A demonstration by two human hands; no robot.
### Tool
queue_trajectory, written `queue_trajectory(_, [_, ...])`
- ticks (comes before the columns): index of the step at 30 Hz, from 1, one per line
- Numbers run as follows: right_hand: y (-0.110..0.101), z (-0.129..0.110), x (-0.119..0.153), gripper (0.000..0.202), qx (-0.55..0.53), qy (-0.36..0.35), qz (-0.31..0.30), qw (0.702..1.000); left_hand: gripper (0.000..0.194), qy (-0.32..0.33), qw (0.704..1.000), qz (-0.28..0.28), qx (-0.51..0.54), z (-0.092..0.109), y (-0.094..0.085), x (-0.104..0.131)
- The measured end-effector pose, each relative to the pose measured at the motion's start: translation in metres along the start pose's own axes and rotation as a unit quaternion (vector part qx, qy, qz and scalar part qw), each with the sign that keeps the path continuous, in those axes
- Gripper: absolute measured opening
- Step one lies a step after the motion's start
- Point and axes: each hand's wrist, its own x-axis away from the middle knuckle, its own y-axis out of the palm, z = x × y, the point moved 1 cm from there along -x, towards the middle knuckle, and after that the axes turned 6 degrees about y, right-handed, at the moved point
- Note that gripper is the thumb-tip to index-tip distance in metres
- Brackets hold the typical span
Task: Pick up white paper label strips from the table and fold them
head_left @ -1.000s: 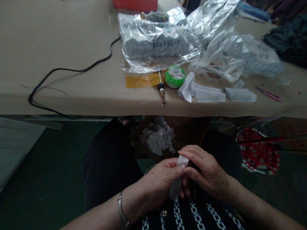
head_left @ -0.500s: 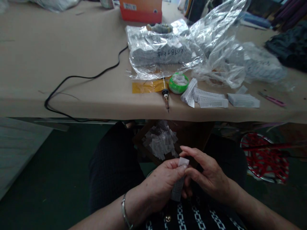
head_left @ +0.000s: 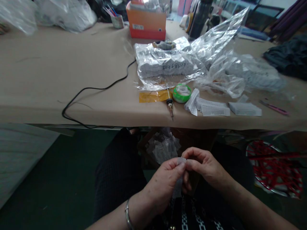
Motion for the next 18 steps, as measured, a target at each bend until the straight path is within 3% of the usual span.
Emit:
queue_trajectory(7, [0.008, -0.004, -0.018, 0.015, -0.065, -0.008, -0.038, 0.997, 0.028, 0.055, 0.993, 0.047, -0.088, 0.008, -0.003, -0.005])
queue_trajectory(12, [0.007, -0.018, -0.031, 0.015, 0.023, -0.058, 0.000, 0.998, 0.030, 0.112, 0.977, 0.060, -0.172, 0.014, -0.014, -0.012])
queue_trajectory(18, [0.005, -0.041, -0.050, 0.012, 0.164, -0.150, 0.070, 0.972, 0.018, 0.223, 0.901, 0.141, -0.343, 0.039, -0.027, -0.020])
